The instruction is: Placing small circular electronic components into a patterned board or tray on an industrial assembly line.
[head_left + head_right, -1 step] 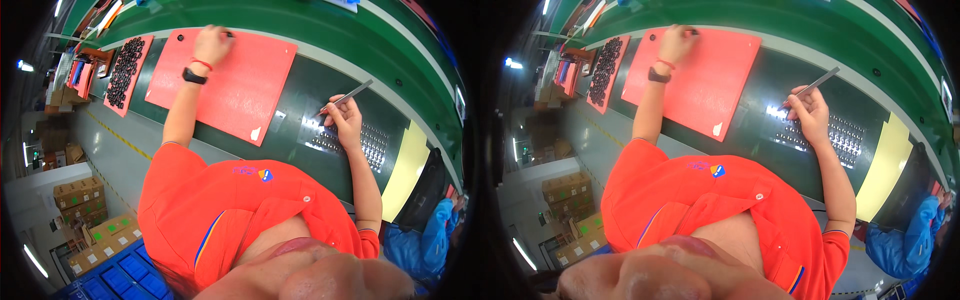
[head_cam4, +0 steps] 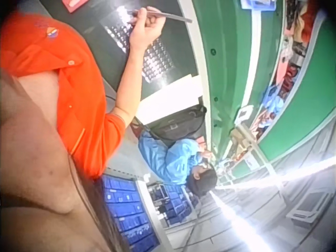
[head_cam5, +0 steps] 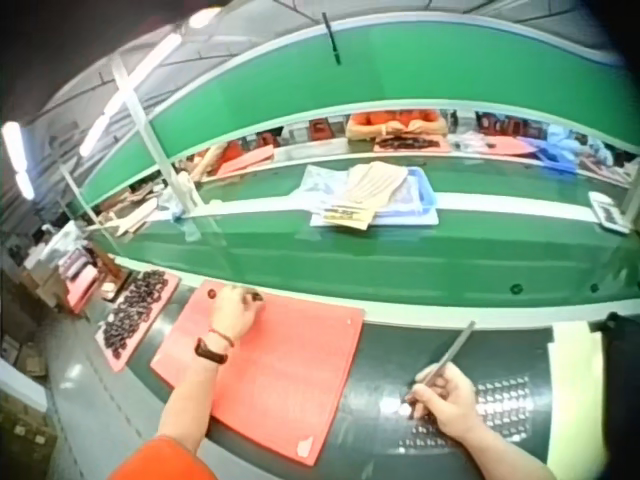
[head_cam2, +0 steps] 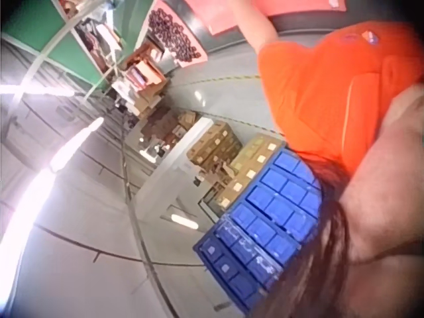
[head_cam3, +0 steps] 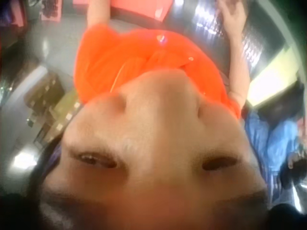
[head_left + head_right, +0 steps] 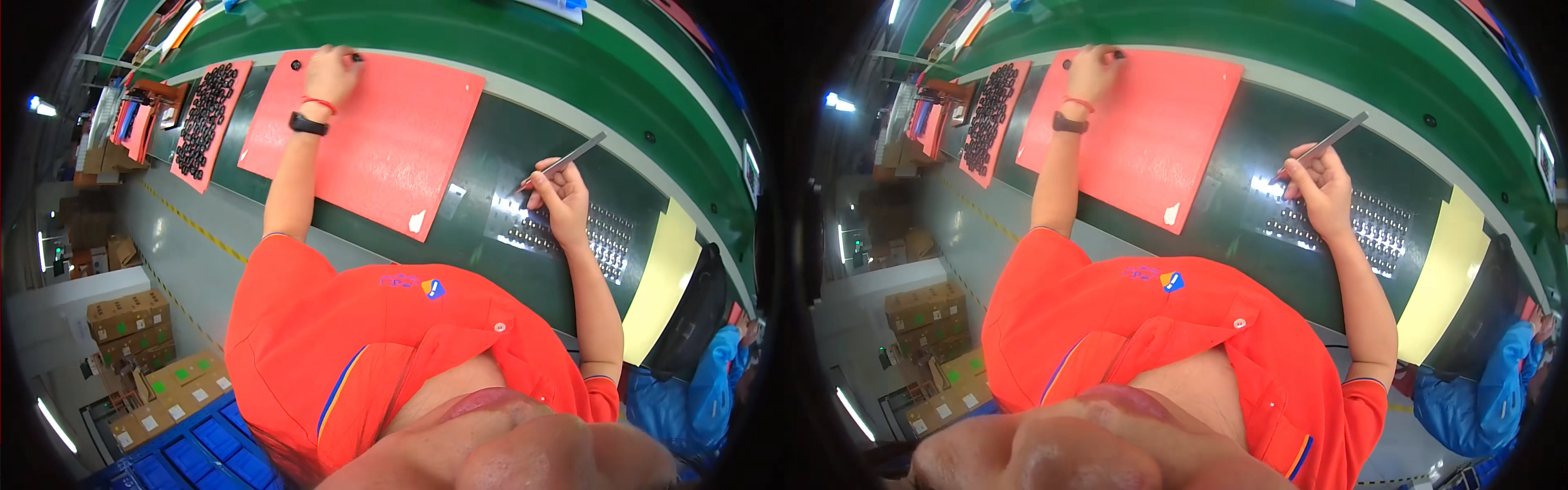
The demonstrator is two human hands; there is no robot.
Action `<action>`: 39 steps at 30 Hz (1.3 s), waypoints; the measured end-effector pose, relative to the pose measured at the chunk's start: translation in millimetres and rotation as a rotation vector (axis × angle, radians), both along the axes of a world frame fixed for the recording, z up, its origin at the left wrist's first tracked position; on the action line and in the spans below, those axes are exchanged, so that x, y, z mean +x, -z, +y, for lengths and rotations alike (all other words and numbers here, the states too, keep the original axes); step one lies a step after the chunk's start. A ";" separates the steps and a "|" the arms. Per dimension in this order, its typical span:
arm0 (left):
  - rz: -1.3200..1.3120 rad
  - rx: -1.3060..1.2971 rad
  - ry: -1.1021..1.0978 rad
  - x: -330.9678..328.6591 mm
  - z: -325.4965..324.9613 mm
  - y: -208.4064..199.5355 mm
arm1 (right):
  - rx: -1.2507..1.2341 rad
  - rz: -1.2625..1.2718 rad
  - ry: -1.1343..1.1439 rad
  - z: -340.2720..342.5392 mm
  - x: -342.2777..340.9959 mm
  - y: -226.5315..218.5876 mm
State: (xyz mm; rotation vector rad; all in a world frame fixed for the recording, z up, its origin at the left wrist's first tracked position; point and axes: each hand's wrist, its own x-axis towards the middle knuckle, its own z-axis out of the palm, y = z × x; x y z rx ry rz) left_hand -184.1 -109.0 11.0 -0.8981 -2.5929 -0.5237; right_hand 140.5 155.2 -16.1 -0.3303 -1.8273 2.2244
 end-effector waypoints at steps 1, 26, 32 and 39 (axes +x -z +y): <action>0.015 0.013 -0.098 -17.2 -24.1 1.3 | 0.002 0.011 -0.027 -1.4 -2.6 -3.2; -0.156 0.123 1.149 139.9 280.5 -7.5 | 0.324 0.113 0.000 -4.3 6.3 -3.5; -0.149 0.191 1.020 165.1 383.3 37.7 | 0.560 0.223 -0.004 -12.7 6.7 -2.6; -0.191 0.163 0.977 169.8 397.0 37.7 | 0.467 0.226 0.020 -8.7 7.5 1.7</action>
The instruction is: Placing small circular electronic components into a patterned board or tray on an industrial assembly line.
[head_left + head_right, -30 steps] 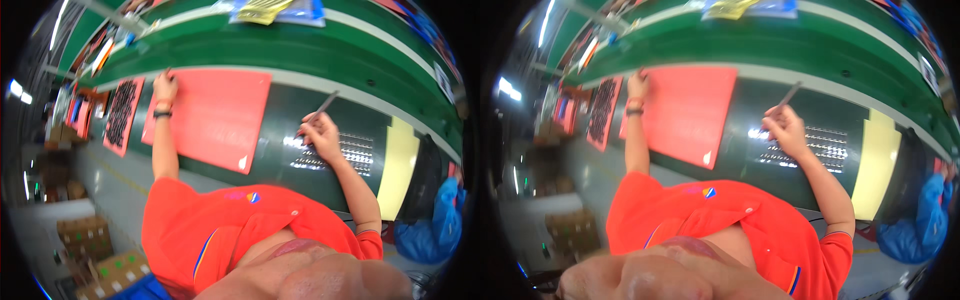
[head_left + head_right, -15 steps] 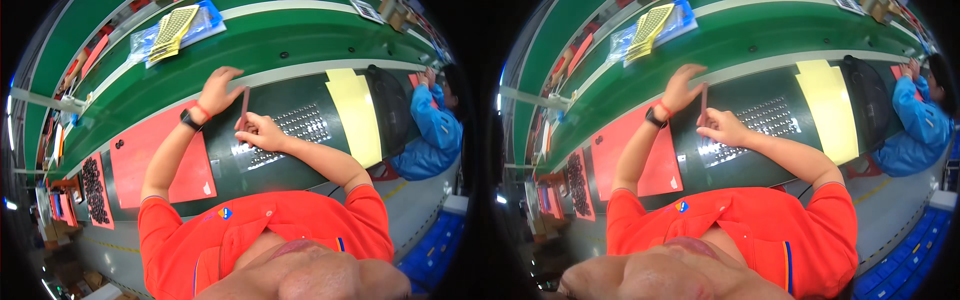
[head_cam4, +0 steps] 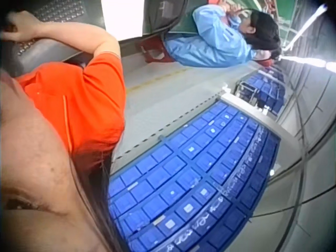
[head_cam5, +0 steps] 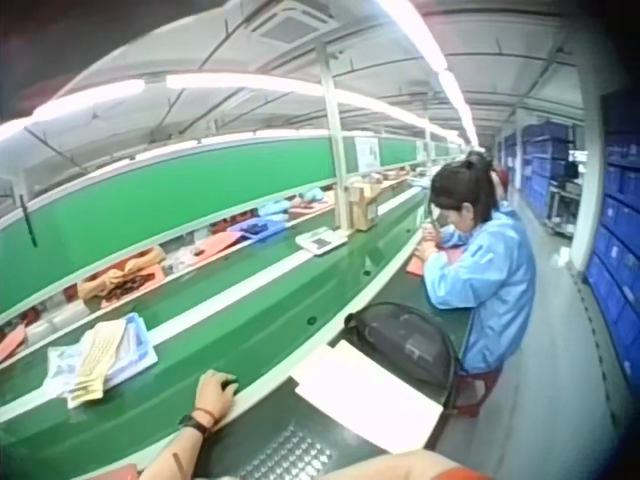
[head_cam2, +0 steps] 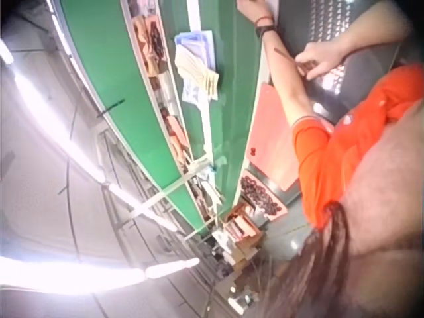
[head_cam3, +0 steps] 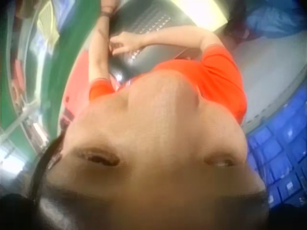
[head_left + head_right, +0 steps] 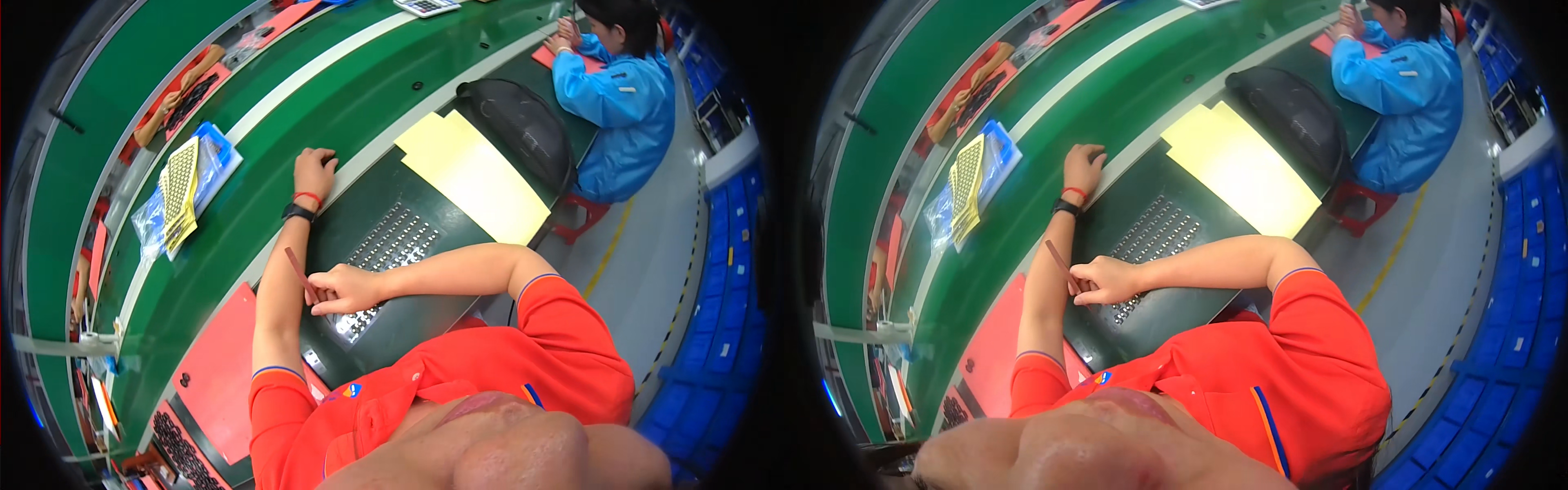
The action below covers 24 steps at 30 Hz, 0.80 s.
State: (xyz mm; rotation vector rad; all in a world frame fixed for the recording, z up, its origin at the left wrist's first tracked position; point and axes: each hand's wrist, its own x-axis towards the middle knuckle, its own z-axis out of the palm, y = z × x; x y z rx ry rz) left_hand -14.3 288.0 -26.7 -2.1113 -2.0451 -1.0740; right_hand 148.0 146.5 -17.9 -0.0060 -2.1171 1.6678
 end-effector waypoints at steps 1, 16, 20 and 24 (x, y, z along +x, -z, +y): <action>0.008 0.019 0.033 -2.7 -6.2 -4.4 | -0.035 -0.011 -0.009 0.6 -1.3 0.3; -0.074 -0.206 0.039 -28.5 -218.6 -28.7 | -0.196 -0.122 -0.027 5.5 -3.5 -7.7; 0.003 -0.181 0.061 -17.1 -237.1 -40.1 | -0.201 -0.132 -0.010 5.7 -2.3 -7.4; -0.170 -0.273 0.021 -20.4 -252.6 -42.5 | -0.208 -0.131 -0.013 3.3 -3.3 -7.5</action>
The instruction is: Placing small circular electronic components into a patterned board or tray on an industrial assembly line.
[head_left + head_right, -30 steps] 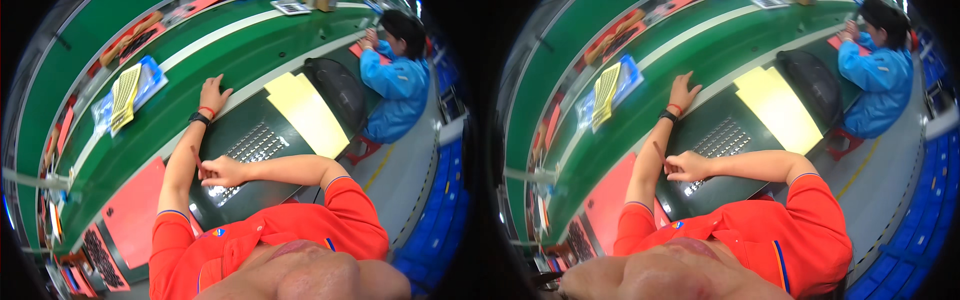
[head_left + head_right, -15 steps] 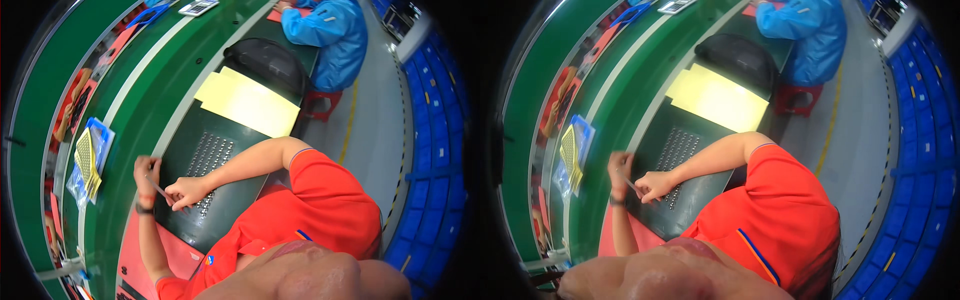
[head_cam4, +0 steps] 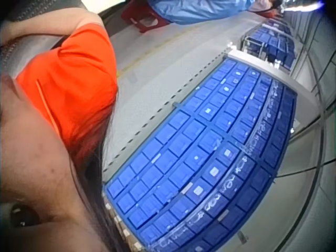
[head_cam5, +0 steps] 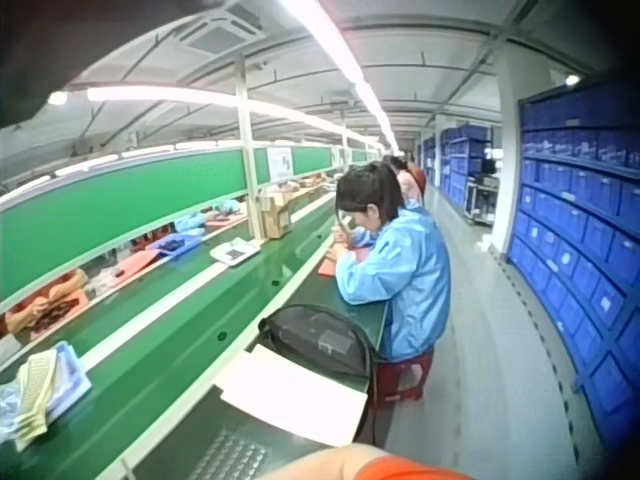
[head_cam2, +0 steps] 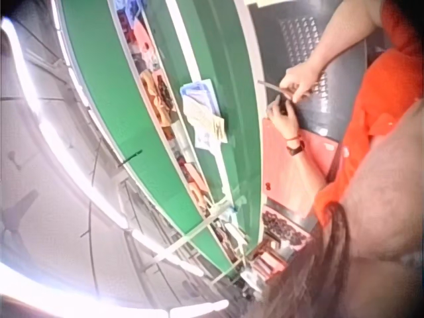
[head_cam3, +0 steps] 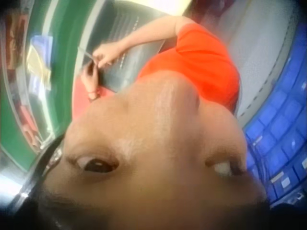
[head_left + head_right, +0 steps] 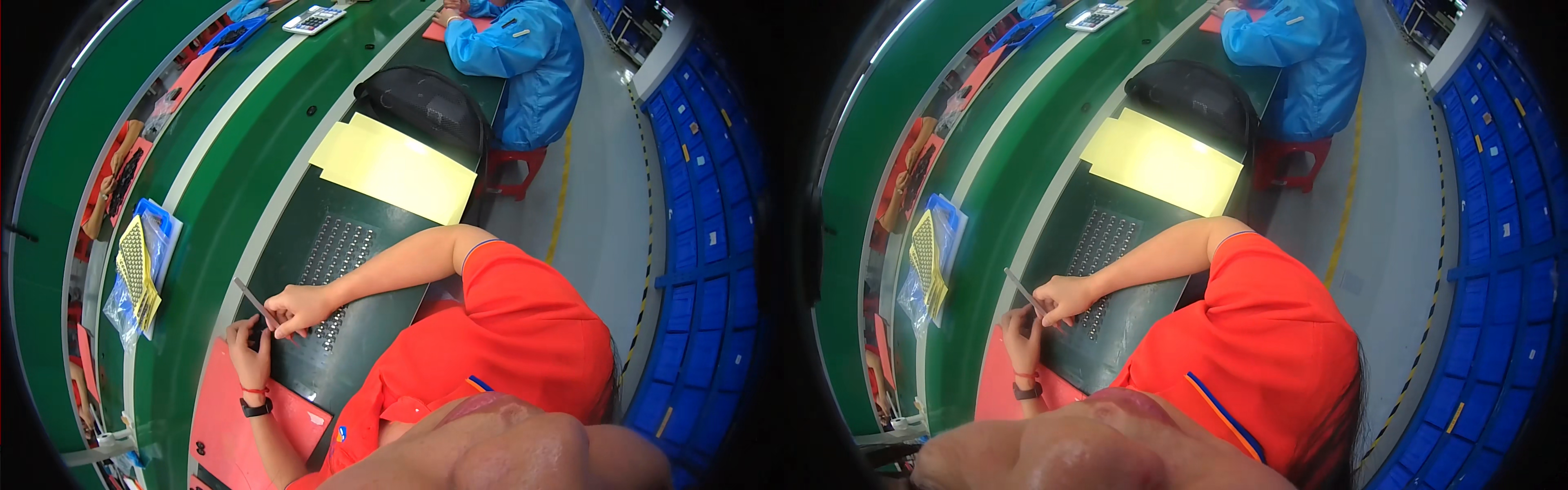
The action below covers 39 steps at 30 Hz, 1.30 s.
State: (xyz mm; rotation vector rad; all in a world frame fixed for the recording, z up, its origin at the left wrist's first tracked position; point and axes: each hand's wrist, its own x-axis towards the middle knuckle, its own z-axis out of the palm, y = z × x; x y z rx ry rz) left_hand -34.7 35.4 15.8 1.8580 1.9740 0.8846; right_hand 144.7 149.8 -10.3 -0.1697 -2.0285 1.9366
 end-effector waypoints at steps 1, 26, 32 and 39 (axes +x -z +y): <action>0.016 0.031 0.041 -3.5 -1.4 3.3 | 0.001 -0.004 -0.002 -0.4 -0.6 1.3; 0.260 0.043 0.325 58.9 -59.6 -1.0 | -0.083 -0.157 0.090 21.2 27.7 -5.4; 0.309 0.006 0.359 66.7 -52.9 11.6 | -0.073 -0.211 0.121 24.0 45.3 -2.4; 0.327 -0.021 0.349 68.5 -51.2 12.0 | -0.037 -0.193 0.143 22.6 45.2 -1.1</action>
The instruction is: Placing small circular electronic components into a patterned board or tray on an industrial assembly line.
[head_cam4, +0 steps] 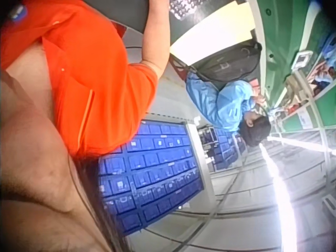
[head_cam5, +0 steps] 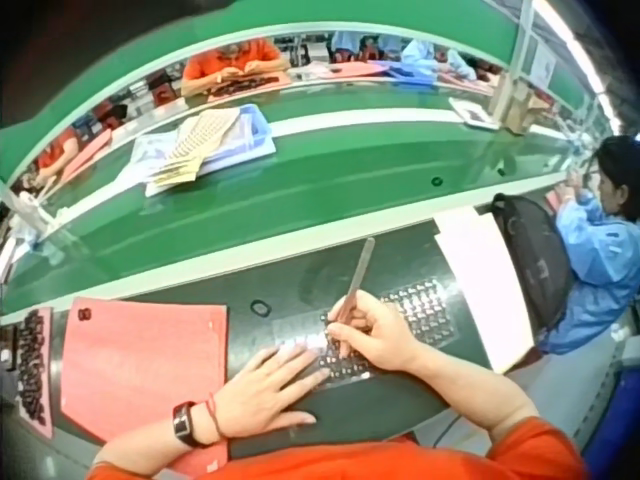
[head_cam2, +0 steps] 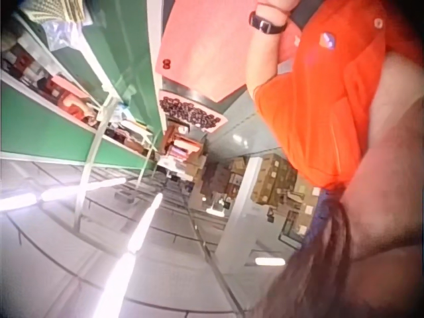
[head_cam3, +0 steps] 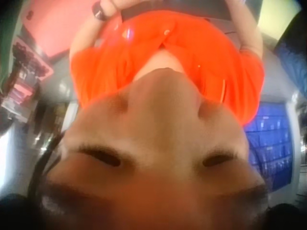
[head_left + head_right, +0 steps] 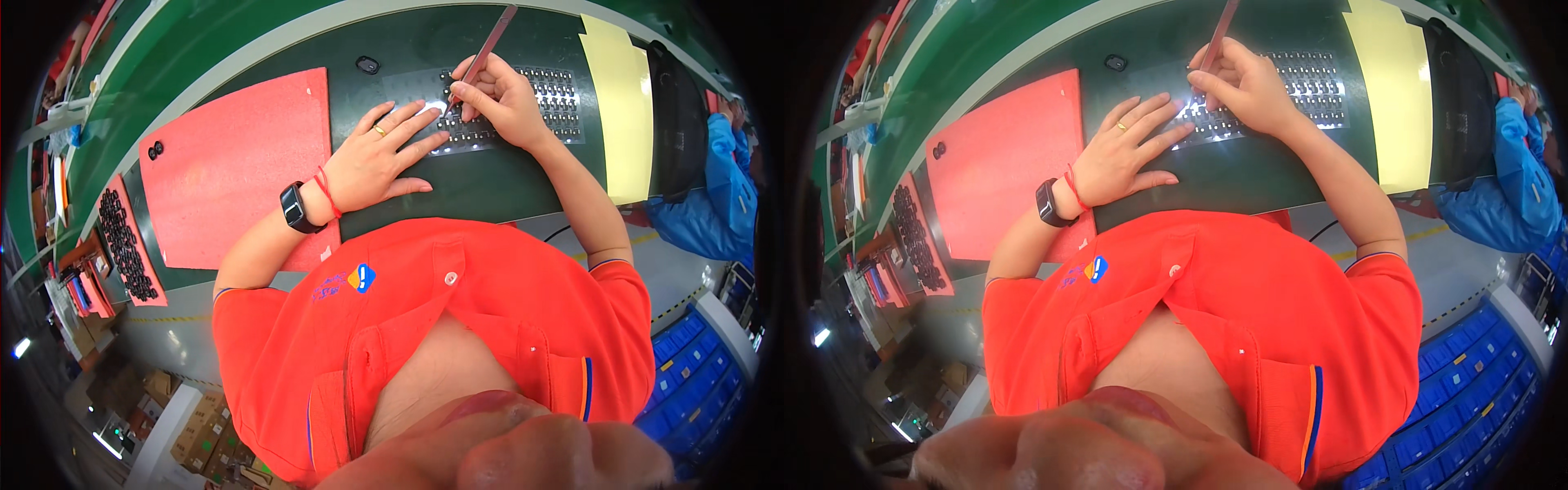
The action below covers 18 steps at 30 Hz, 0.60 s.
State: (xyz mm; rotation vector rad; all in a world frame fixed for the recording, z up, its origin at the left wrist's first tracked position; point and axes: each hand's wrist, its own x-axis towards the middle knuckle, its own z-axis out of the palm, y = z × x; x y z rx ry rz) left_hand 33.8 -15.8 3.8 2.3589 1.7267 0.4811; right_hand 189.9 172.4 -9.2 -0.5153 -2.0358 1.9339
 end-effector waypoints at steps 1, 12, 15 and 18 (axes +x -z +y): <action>-0.005 -0.006 -0.005 0.8 0.0 -0.6 | 0.008 0.002 -0.008 0.2 0.0 0.5; -0.024 -0.013 -0.023 3.2 -1.7 -0.8 | -0.124 0.035 -0.002 3.0 0.6 -0.4; -0.023 -0.008 -0.018 2.6 -0.8 0.2 | -0.081 0.004 0.003 1.9 0.4 -0.8; 0.013 -0.013 -0.011 1.5 -0.3 1.3 | -0.057 -0.029 -0.015 1.9 -1.7 -1.9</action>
